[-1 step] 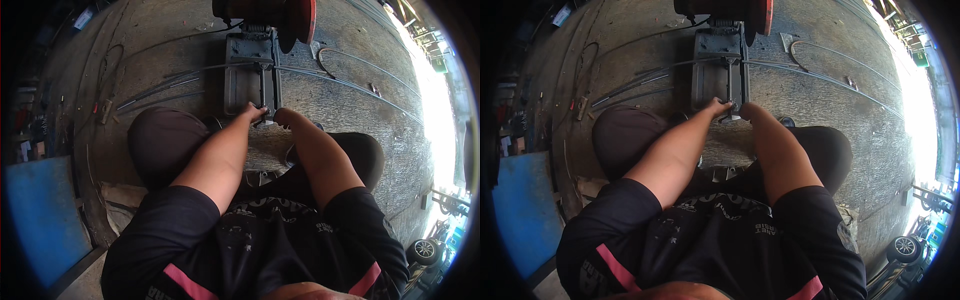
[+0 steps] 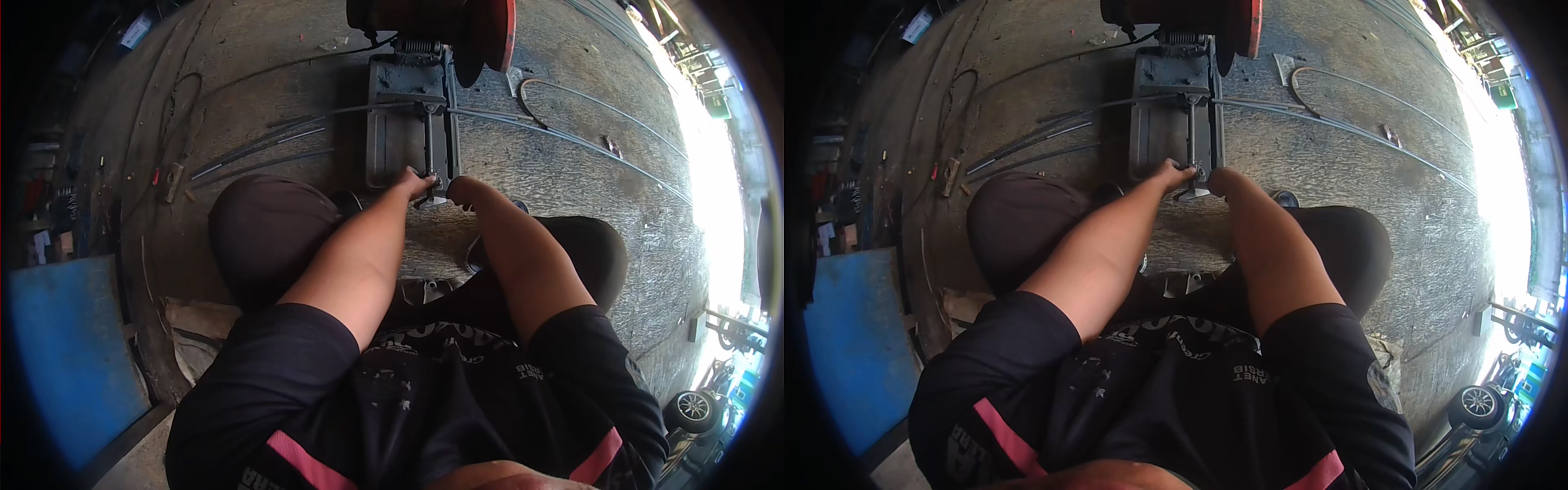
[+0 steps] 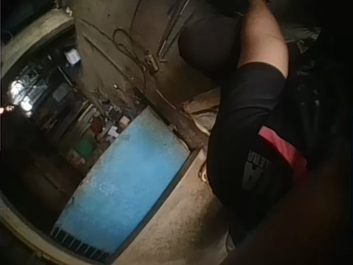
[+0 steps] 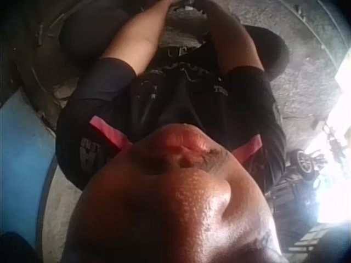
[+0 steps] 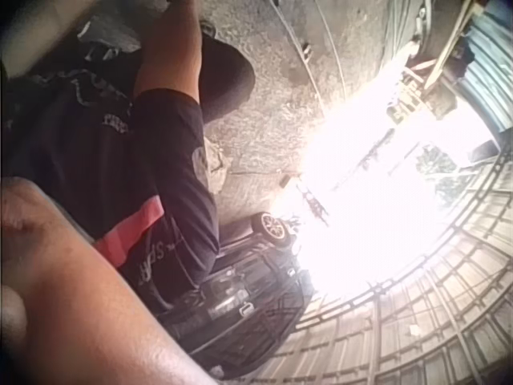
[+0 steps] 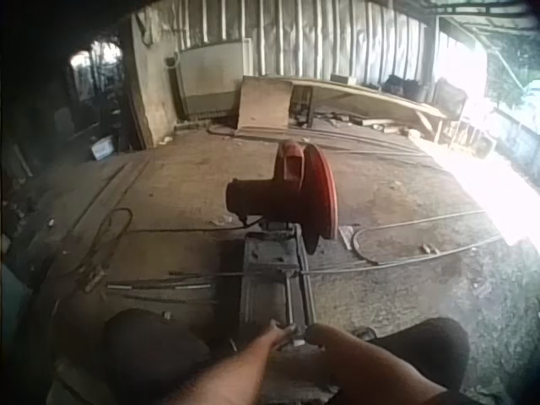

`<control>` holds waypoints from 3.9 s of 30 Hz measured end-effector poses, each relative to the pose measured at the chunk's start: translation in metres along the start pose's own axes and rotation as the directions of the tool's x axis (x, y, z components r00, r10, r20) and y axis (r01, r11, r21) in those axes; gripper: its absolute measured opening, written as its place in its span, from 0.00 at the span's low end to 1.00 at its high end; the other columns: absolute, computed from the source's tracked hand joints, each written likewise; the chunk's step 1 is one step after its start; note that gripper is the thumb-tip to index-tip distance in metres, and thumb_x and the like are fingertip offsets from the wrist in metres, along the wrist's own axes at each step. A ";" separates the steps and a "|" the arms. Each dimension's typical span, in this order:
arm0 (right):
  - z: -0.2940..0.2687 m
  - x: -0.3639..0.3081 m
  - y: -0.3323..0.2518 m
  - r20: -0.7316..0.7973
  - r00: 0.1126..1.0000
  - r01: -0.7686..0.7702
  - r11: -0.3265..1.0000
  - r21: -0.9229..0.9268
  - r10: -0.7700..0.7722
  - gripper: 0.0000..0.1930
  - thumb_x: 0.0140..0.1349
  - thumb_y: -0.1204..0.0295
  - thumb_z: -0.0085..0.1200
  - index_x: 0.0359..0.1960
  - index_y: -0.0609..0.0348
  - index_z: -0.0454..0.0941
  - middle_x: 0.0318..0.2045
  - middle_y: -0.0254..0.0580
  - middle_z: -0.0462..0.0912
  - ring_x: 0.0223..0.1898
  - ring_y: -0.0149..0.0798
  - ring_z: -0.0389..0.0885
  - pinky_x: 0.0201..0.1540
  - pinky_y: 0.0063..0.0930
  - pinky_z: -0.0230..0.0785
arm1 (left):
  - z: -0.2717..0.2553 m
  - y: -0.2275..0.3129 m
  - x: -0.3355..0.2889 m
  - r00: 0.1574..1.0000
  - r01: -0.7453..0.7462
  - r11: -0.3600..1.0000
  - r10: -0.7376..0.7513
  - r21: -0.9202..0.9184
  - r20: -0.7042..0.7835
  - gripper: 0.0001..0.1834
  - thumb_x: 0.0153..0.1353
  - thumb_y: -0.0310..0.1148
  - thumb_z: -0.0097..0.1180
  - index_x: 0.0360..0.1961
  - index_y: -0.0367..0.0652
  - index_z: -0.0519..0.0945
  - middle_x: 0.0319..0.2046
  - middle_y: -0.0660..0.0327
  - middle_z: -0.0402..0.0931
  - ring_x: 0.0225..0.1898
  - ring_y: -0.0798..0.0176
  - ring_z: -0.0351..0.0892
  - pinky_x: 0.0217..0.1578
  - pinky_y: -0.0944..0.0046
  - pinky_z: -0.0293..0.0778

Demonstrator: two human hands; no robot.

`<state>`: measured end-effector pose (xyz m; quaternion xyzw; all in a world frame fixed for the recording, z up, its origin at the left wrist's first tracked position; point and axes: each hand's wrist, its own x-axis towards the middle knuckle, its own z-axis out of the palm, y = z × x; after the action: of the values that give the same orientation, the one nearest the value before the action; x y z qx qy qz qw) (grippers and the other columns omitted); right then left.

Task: Use a chop saw to cut thin metal rods to a specific length.

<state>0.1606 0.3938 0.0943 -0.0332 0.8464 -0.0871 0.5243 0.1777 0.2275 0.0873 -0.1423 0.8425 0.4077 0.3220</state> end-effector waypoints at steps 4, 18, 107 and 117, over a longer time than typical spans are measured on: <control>-0.003 0.000 -0.002 0.075 0.997 0.002 0.995 -0.099 0.005 0.12 0.60 0.72 0.44 0.40 0.62 0.78 0.37 0.49 0.81 0.33 0.45 0.83 0.35 0.43 0.76 | 0.001 0.005 -0.003 1.000 -0.004 0.994 0.007 0.108 -0.029 0.47 0.45 0.54 0.67 0.58 0.33 0.62 0.56 0.43 0.68 0.58 0.48 0.69 0.57 0.56 0.67; -0.009 -0.017 -0.012 0.109 0.993 -0.012 0.981 -0.193 0.033 0.12 0.61 0.73 0.41 0.41 0.61 0.77 0.37 0.49 0.82 0.36 0.46 0.83 0.34 0.43 0.78 | -0.004 0.004 -0.012 0.998 -0.012 0.980 0.001 0.198 0.057 0.55 0.40 0.54 0.70 0.63 0.36 0.57 0.59 0.46 0.66 0.60 0.50 0.67 0.59 0.58 0.64; -0.106 -0.099 -0.235 -0.910 0.321 0.701 0.712 0.042 -0.263 0.14 0.57 0.68 0.48 0.44 0.58 0.77 0.38 0.60 0.80 0.44 0.60 0.76 0.48 0.45 0.68 | -0.241 0.075 -0.067 0.696 -0.698 0.037 0.267 -0.715 -0.666 0.09 0.66 0.33 0.47 0.36 0.37 0.70 0.29 0.59 0.71 0.28 0.61 0.76 0.33 0.57 0.80; -0.102 -0.179 -0.152 -0.938 0.264 0.681 0.732 0.018 -0.223 0.13 0.58 0.66 0.50 0.41 0.58 0.79 0.36 0.56 0.81 0.42 0.54 0.80 0.45 0.41 0.70 | -0.180 0.143 -0.107 0.694 -0.650 -0.043 0.372 -0.759 -0.616 0.13 0.67 0.36 0.45 0.35 0.38 0.77 0.21 0.64 0.71 0.20 0.67 0.71 0.27 0.62 0.79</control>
<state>0.1439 0.2824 0.3243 -0.1159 0.8966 -0.4223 -0.0659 0.1095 0.1740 0.3256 -0.0264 0.4127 0.9031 -0.1154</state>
